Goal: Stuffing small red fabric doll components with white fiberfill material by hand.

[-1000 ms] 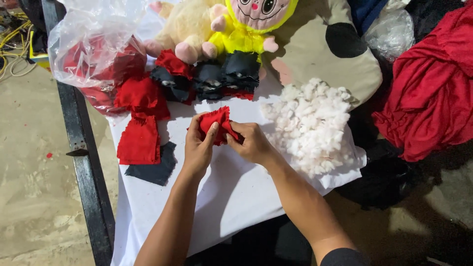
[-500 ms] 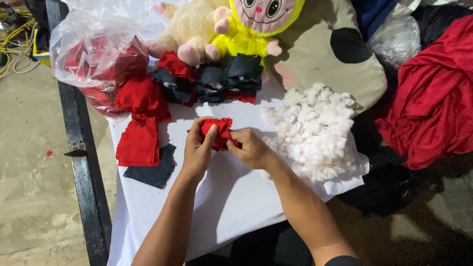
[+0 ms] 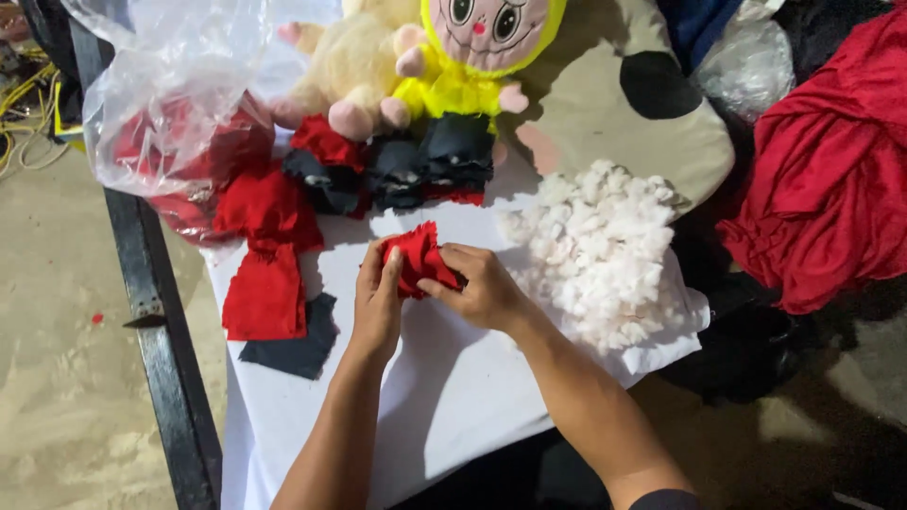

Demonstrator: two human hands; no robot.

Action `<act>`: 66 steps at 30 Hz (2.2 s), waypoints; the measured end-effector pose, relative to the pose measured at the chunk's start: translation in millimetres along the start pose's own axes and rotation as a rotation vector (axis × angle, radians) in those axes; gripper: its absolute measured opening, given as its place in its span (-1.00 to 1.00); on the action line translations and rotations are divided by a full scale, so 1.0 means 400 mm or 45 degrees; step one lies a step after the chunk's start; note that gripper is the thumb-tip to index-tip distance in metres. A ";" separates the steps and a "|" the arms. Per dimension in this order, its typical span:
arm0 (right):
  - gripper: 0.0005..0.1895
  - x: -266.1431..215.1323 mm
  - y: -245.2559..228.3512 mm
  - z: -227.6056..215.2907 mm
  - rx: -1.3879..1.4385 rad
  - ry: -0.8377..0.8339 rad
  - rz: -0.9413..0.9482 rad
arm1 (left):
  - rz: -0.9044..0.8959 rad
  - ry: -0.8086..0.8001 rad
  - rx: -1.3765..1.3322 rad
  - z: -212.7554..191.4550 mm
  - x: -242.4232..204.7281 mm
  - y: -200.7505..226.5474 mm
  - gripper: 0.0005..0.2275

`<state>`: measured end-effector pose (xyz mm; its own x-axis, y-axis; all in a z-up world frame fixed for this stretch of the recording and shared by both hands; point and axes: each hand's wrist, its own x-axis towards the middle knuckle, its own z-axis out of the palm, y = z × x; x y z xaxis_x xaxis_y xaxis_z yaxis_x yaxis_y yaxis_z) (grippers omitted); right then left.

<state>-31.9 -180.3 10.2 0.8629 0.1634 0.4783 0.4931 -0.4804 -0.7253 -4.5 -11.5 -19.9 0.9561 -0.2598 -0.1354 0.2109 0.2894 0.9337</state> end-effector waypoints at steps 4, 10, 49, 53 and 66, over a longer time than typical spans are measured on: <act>-0.63 -0.009 0.017 0.012 0.006 0.000 -0.010 | 0.042 -0.018 -0.015 -0.005 0.006 0.012 -0.75; -0.67 -0.030 0.041 0.023 0.032 -0.096 -0.016 | 0.100 -0.019 0.147 -0.014 -0.006 0.022 -0.74; -0.66 -0.007 -0.016 -0.011 0.061 -0.029 0.079 | 0.160 0.052 0.209 -0.009 -0.002 0.046 -0.72; -0.64 -0.007 -0.012 -0.001 0.098 -0.085 0.065 | 0.185 0.057 0.223 -0.008 -0.005 0.050 -0.71; -0.73 -0.004 -0.017 -0.004 0.073 -0.090 0.080 | 0.178 0.063 0.179 -0.003 0.004 0.039 -0.68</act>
<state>-36.9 -178.8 15.1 0.8970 0.1961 0.3962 0.4415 -0.4417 -0.7810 0.6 -6.3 -5.8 0.9836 -0.1797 -0.0138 0.0480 0.1873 0.9811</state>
